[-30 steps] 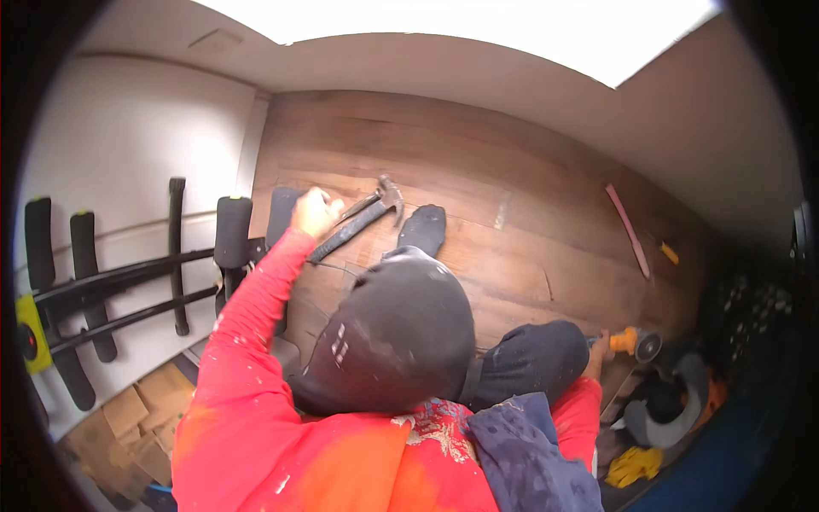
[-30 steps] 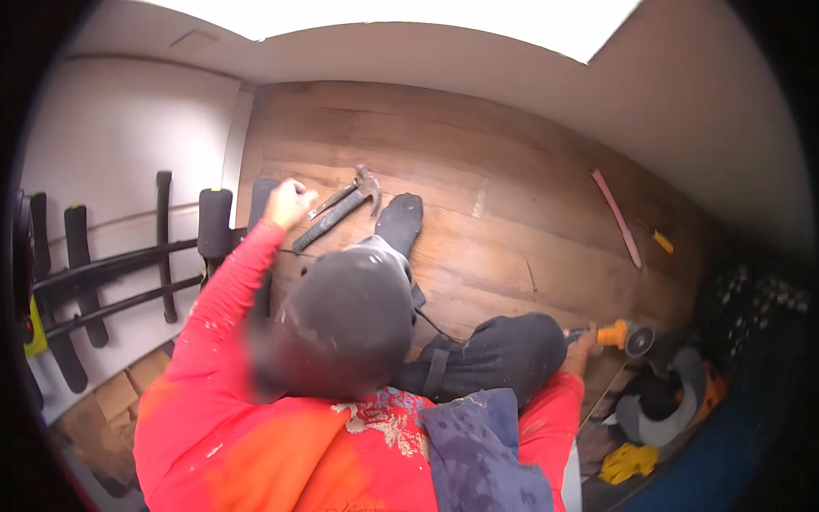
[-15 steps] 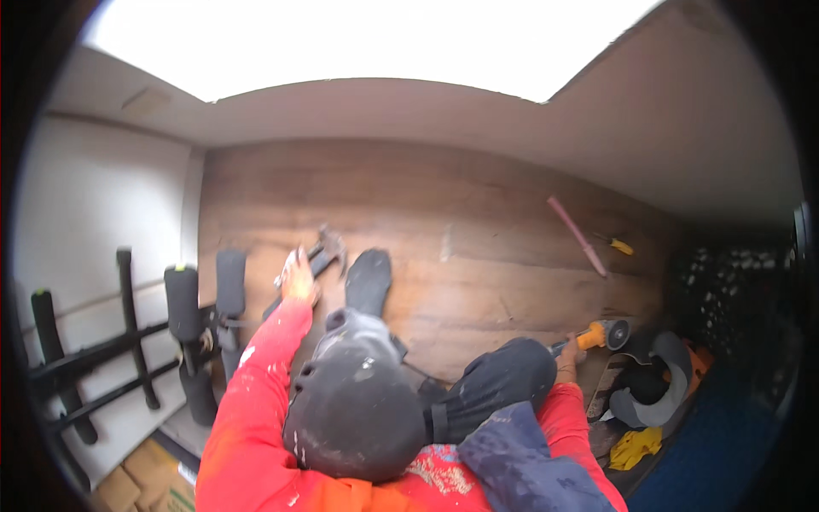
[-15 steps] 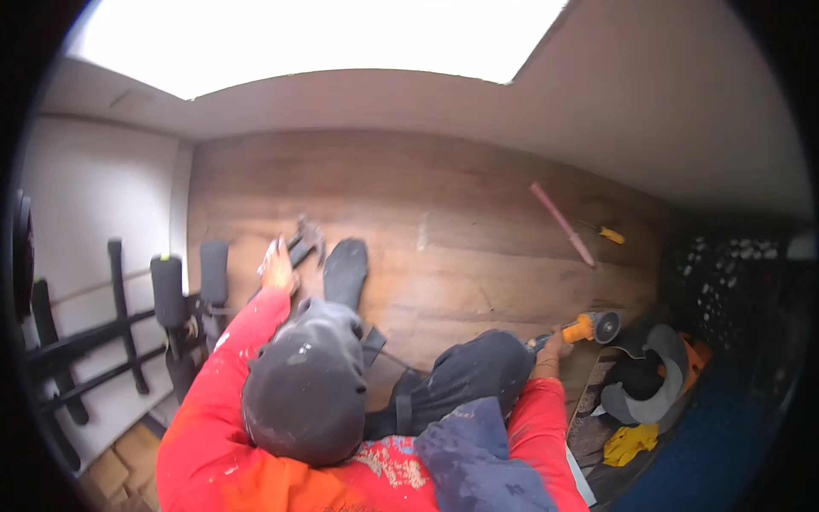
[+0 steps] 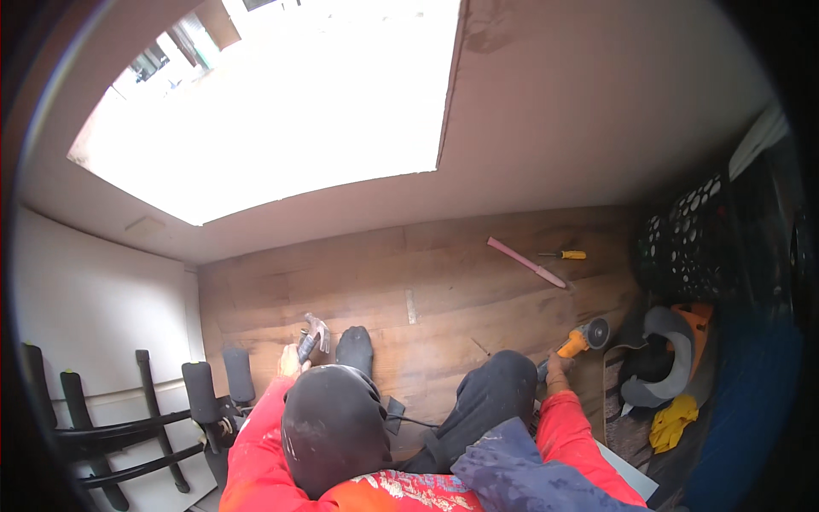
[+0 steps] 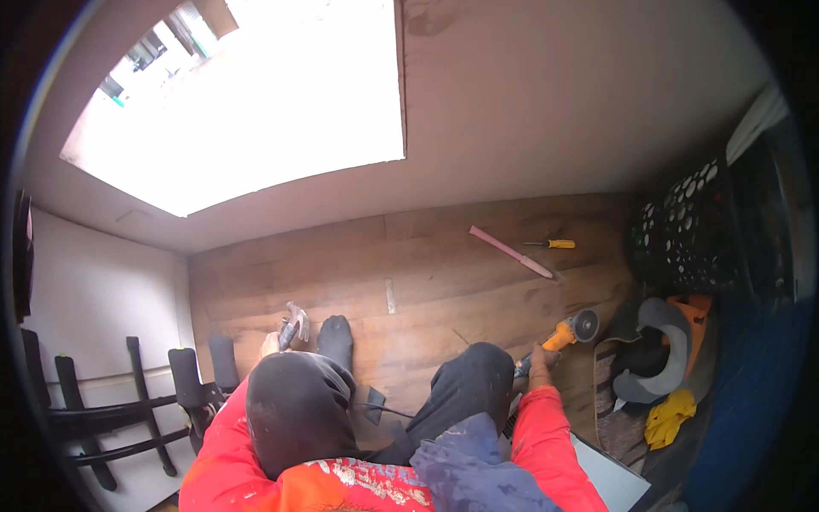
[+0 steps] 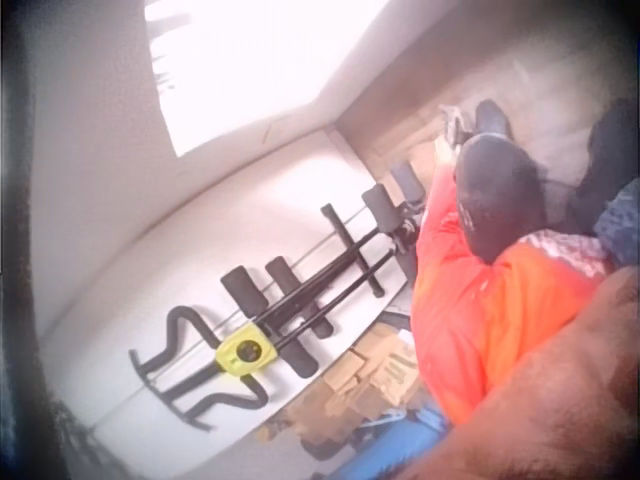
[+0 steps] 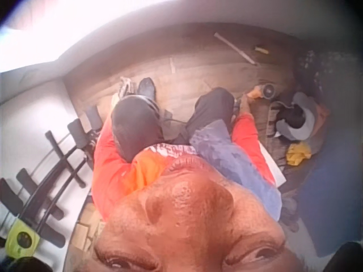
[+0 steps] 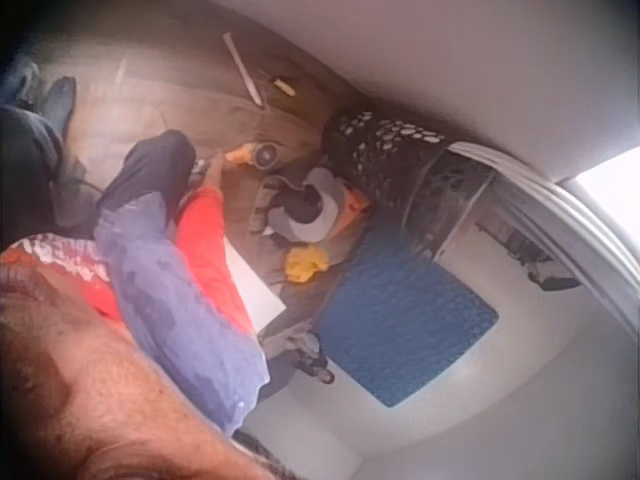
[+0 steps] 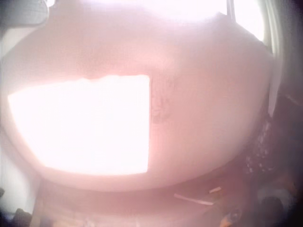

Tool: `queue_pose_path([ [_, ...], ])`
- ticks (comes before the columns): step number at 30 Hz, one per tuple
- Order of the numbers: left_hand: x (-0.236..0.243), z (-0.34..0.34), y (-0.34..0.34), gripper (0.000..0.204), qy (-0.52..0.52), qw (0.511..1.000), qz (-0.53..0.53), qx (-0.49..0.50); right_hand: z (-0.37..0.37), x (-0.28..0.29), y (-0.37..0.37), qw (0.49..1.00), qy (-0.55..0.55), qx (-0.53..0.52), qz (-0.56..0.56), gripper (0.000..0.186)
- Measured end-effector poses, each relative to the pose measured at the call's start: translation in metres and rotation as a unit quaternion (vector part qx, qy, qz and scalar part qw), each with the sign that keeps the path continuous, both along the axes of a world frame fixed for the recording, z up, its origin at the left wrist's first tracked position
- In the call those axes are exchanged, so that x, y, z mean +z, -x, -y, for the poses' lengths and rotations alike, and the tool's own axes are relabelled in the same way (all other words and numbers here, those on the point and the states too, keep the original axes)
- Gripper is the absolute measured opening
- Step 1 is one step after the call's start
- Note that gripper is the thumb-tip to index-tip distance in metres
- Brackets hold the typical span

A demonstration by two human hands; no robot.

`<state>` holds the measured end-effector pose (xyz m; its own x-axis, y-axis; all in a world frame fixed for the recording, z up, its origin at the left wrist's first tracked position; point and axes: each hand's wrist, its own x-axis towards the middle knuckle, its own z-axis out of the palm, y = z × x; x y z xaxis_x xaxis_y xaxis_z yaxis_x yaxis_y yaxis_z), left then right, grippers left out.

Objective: The person uses an angle grinder to cut a rectangular opening in the ceiling from the outside, then moves inside to continue cutting the edges. They then use a hammer and chisel to break away the remaining material and clear the opening.

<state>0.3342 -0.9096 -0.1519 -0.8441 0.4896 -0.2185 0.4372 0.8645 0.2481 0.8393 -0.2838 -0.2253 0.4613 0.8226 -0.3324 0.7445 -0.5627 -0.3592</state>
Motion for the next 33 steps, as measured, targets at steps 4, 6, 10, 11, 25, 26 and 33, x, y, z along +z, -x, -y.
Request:
queue_pose_path([
  [4,0.062,-0.040,0.003,0.055,-0.102,0.990,0.092,0.014,0.009,0.009,0.003,0.998,-0.029,0.056,-0.018,0.083],
  [6,0.106,-0.067,0.004,0.053,-0.145,0.981,0.132,0.014,0.011,0.007,0.001,0.996,-0.052,0.061,-0.029,0.083],
  [10,0.186,-0.116,0.012,0.050,-0.196,0.965,0.173,-0.005,0.009,-0.007,-0.002,0.997,-0.042,0.067,-0.020,0.085],
  [11,0.200,-0.124,0.015,0.049,-0.211,0.963,0.166,-0.021,0.008,-0.012,-0.003,0.996,-0.044,0.073,-0.015,0.086],
  [25,0.263,-0.174,0.039,0.027,-0.225,0.954,0.190,-0.056,0.021,0.003,0.017,1.000,-0.001,0.019,-0.008,0.082],
  [26,0.272,-0.181,0.042,0.029,-0.220,0.955,0.187,-0.068,0.022,0.005,0.018,0.999,-0.017,0.028,0.015,0.080],
  [33,0.362,-0.243,0.047,0.045,-0.225,0.931,0.103,-0.268,0.011,-0.002,0.008,0.986,0.065,0.027,-0.149,0.106],
])
